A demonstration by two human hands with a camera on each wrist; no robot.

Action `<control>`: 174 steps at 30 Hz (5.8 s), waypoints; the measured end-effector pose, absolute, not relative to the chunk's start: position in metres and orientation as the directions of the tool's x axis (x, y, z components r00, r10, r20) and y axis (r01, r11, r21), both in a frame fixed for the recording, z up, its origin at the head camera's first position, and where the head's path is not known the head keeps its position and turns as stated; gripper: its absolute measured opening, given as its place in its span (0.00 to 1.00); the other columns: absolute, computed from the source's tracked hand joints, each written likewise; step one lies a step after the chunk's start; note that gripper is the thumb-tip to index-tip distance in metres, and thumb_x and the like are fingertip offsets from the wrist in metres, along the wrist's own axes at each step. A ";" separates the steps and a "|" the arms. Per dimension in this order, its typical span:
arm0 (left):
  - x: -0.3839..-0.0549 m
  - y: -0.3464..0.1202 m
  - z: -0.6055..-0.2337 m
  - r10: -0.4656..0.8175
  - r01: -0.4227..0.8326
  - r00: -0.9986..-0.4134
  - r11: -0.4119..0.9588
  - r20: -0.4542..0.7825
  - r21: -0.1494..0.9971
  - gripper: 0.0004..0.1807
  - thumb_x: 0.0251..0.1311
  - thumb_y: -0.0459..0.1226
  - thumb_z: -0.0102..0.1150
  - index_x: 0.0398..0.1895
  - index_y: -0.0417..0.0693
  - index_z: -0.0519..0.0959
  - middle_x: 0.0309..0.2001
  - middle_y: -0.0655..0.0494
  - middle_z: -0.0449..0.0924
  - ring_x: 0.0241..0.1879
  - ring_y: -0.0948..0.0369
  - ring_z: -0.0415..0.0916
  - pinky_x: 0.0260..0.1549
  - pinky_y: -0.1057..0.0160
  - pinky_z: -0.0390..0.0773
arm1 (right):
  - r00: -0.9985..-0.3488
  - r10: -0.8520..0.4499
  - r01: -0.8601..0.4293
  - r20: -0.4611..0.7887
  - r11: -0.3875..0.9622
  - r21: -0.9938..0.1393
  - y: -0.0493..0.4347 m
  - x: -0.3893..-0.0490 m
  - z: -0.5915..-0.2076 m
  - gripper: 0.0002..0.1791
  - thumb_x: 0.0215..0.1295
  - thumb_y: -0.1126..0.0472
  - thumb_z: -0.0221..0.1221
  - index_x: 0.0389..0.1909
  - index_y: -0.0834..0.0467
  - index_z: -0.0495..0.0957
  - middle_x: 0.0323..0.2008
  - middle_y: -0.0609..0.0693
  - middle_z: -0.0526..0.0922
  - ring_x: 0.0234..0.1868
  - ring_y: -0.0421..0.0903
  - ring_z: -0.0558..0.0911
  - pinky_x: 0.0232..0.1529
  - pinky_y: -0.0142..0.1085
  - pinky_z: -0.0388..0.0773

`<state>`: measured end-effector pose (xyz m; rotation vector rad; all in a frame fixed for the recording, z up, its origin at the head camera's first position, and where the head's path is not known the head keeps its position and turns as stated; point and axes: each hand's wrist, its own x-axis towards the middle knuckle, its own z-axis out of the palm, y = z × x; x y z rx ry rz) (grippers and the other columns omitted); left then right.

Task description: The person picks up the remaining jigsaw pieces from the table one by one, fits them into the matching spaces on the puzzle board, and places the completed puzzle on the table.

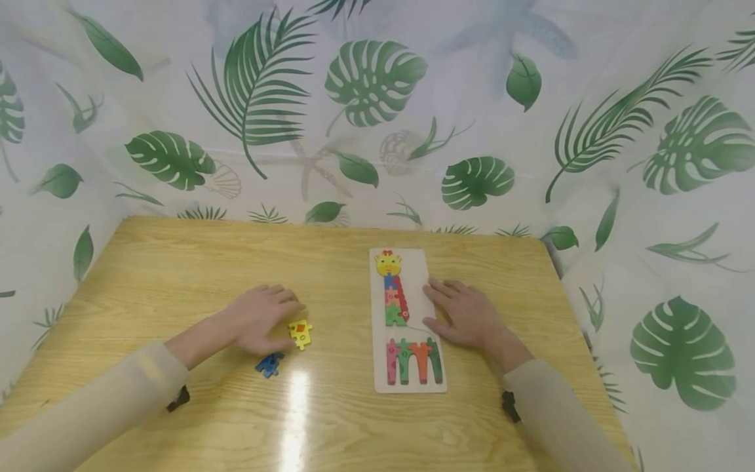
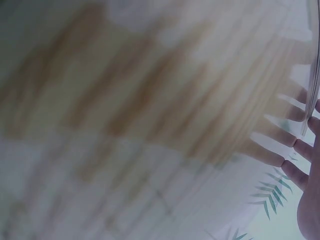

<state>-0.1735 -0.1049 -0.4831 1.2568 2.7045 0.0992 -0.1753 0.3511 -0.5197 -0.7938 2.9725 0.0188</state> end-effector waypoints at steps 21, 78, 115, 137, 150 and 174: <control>-0.169 -0.108 -0.500 0.769 0.743 -0.629 0.637 -0.109 0.205 0.35 0.68 0.61 0.59 0.70 0.50 0.77 0.66 0.47 0.79 0.67 0.45 0.76 0.67 0.40 0.76 | -0.867 -0.494 -0.496 -0.067 0.869 0.007 0.353 -0.177 -0.522 0.44 0.72 0.28 0.52 0.81 0.47 0.64 0.81 0.50 0.66 0.76 0.60 0.71 0.70 0.64 0.73; -0.151 -0.095 -0.517 0.686 0.689 -0.721 0.725 0.101 -0.004 0.35 0.65 0.71 0.56 0.52 0.52 0.84 0.53 0.51 0.84 0.52 0.52 0.81 0.48 0.50 0.84 | -0.873 -0.482 -0.484 -0.077 0.875 -0.001 0.352 -0.175 -0.522 0.43 0.73 0.30 0.53 0.81 0.48 0.63 0.81 0.51 0.66 0.76 0.61 0.71 0.70 0.65 0.73; -0.144 -0.101 -0.511 0.707 0.707 -0.706 0.701 0.036 0.091 0.21 0.69 0.57 0.61 0.53 0.54 0.85 0.54 0.53 0.84 0.55 0.52 0.81 0.53 0.48 0.84 | -0.873 -0.481 -0.482 -0.084 0.876 -0.007 0.352 -0.176 -0.523 0.43 0.73 0.29 0.52 0.82 0.47 0.63 0.81 0.50 0.66 0.77 0.61 0.71 0.70 0.65 0.73; -0.141 -0.090 -0.517 0.716 0.719 -0.694 0.687 0.071 0.101 0.23 0.69 0.60 0.60 0.54 0.55 0.84 0.55 0.54 0.84 0.55 0.53 0.81 0.53 0.49 0.84 | -0.873 -0.480 -0.482 -0.088 0.876 0.000 0.353 -0.176 -0.524 0.43 0.73 0.29 0.52 0.82 0.47 0.63 0.82 0.50 0.65 0.77 0.61 0.71 0.70 0.64 0.73; -0.140 -0.096 -0.516 0.725 0.731 -0.682 0.671 0.098 0.123 0.23 0.70 0.58 0.61 0.55 0.54 0.85 0.55 0.54 0.85 0.55 0.53 0.81 0.53 0.49 0.85 | -0.870 -0.487 -0.489 -0.083 0.872 0.005 0.353 -0.177 -0.522 0.43 0.73 0.29 0.52 0.82 0.47 0.63 0.81 0.51 0.66 0.76 0.61 0.72 0.70 0.64 0.74; -0.143 -0.090 -0.512 0.728 0.735 -0.676 0.652 0.118 0.187 0.20 0.64 0.57 0.67 0.47 0.53 0.86 0.50 0.57 0.86 0.50 0.56 0.82 0.50 0.54 0.85 | -0.866 -0.495 -0.496 -0.065 0.868 0.002 0.351 -0.175 -0.522 0.43 0.73 0.30 0.53 0.81 0.49 0.64 0.81 0.51 0.66 0.76 0.61 0.71 0.71 0.63 0.73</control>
